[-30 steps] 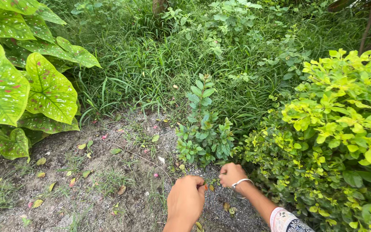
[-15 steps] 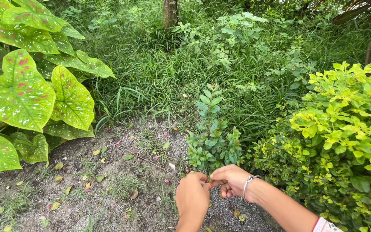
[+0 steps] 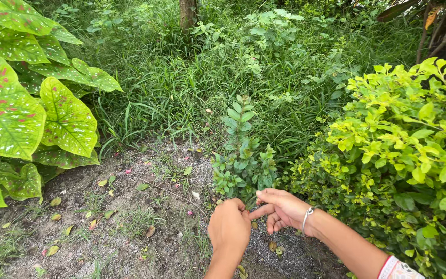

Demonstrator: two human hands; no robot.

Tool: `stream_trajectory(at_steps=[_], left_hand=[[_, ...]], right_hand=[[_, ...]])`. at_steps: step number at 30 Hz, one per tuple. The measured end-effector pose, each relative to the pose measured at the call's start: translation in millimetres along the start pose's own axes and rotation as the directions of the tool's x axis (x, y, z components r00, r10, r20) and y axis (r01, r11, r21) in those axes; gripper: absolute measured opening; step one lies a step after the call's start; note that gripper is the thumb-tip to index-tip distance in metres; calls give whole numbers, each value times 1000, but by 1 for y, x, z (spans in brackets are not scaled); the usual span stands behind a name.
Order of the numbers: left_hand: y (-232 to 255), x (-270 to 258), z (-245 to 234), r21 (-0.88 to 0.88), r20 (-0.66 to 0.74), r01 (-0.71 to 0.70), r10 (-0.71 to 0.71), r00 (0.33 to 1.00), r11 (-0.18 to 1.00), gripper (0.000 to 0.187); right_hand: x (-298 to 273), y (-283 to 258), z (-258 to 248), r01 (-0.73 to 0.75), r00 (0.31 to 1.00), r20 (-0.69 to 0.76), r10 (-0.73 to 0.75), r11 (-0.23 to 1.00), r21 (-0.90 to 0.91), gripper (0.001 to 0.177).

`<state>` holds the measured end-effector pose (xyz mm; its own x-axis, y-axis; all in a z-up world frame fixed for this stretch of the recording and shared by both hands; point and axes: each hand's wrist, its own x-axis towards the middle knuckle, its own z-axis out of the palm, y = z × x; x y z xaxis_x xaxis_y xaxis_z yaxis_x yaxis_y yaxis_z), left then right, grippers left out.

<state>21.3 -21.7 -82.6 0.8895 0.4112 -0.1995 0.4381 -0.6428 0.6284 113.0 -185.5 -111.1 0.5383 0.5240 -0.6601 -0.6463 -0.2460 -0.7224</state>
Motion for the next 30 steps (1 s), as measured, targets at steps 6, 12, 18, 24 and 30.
stream_trajectory(at_steps=[6,12,18,24,30], left_hand=[[-9,-2,-12,3,0,59,-59,998,998,12],[-29,-4,-32,-3,-93,54,-54,994,999,12],[-60,-7,-46,-44,-142,107,-112,983,993,12],[-74,-5,-39,69,-61,186,-182,981,980,15],[-77,-4,-38,35,-65,199,-196,978,979,16]], right_hand=[[93,90,-49,-59,966,-257,-3,971,-233,21],[145,150,-21,104,961,-56,-271,542,-834,41],[142,138,66,112,911,106,-398,-8,-994,66],[183,128,75,-11,984,33,-177,-242,-970,20],[193,148,52,48,980,87,-180,-210,-976,21]])
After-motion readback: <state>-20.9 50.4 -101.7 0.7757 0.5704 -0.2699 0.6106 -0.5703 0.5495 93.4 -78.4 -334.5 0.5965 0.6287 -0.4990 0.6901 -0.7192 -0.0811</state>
